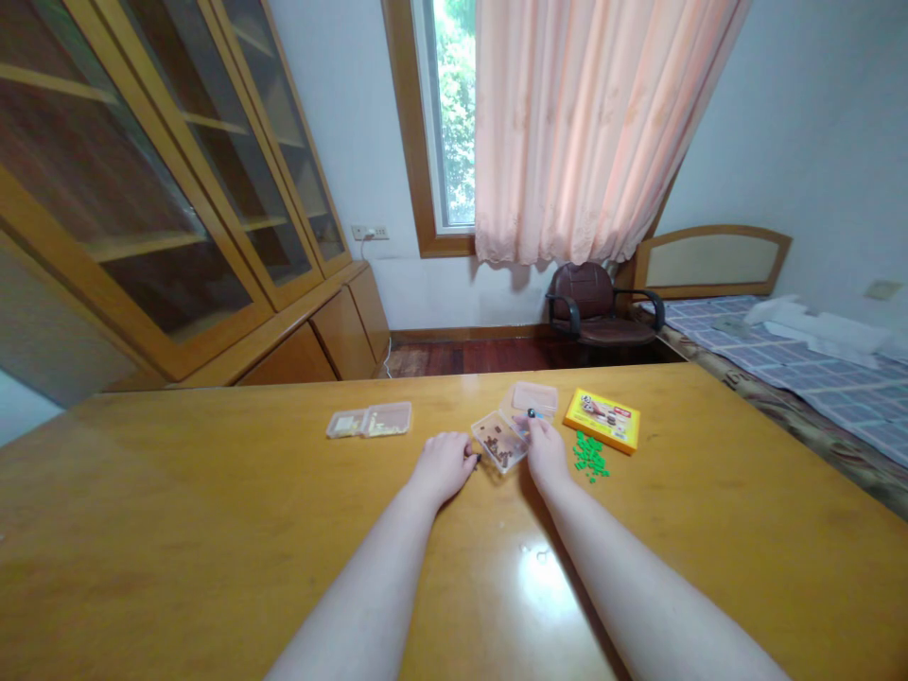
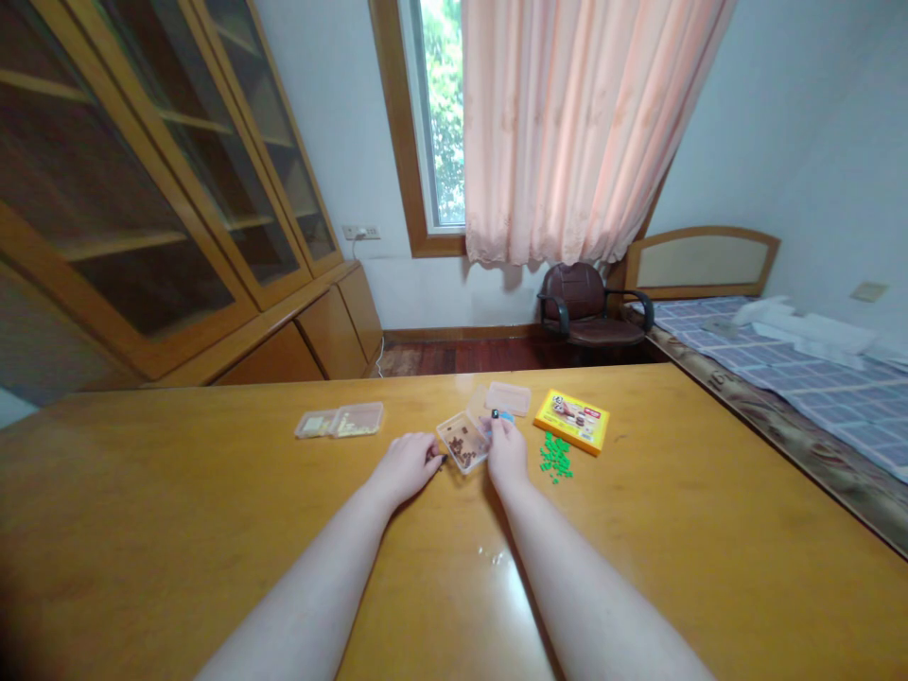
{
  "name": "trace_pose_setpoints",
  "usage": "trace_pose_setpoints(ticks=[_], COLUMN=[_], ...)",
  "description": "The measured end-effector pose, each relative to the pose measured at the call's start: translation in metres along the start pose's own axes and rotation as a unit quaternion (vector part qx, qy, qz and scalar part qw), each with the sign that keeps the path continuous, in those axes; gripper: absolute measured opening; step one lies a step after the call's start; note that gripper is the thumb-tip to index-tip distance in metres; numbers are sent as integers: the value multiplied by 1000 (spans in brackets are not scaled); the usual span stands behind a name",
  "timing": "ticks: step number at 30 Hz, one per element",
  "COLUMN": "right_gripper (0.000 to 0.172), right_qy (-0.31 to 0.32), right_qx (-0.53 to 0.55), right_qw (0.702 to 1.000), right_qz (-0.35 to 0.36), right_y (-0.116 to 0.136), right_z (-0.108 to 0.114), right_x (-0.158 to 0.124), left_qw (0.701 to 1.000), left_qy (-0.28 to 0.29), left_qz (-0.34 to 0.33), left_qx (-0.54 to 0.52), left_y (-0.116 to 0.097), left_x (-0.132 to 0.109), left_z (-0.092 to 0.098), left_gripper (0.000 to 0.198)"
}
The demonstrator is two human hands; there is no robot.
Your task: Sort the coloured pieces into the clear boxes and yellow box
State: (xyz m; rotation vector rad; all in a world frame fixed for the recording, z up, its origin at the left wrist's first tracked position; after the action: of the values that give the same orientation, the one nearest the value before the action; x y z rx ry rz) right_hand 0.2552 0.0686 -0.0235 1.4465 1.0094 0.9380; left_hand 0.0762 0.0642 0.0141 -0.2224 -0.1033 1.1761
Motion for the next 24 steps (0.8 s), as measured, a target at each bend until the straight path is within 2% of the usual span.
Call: trace_pose_setpoints(ticks=[7,15,18,22,24], right_gripper=[44,40,38,37,38], right_qy=[-2,3,6,8,5], right_qx=[-4,6,7,2,-4], right_qw=[1000,1000,1000,1000,1000], right_qz=[-8,-12,-6,4,10], right_y=[2,0,-1,-2,-1], right_z=[0,0,0,0,1], right_x=[-1,-1,0,2,2], left_qw=[1000,1000,998,988,987], left_qy=[-2,-14,-46,-123,-132], left_qz=[19,16,-8,-29,-23], left_qx=[21,18,-29,-88,-90], left_y=[2,7,5,6,8], left_x=[2,6,6,3,3], left_z=[-1,-6,0,15,16], left_gripper=[23,20,19,20,19])
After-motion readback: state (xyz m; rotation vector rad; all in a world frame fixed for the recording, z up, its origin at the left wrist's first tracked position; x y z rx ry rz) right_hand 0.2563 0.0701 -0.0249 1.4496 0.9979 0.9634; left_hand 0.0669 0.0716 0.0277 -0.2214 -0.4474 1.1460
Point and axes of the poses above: each hand's wrist, its own x-axis towards the middle knuckle, its own z-axis out of the back of the hand, y = z × x, the point moved 6 cm from there along x, towards the middle knuckle, and after that the axes turned 6 degrees about y, right-handed, at the moved point
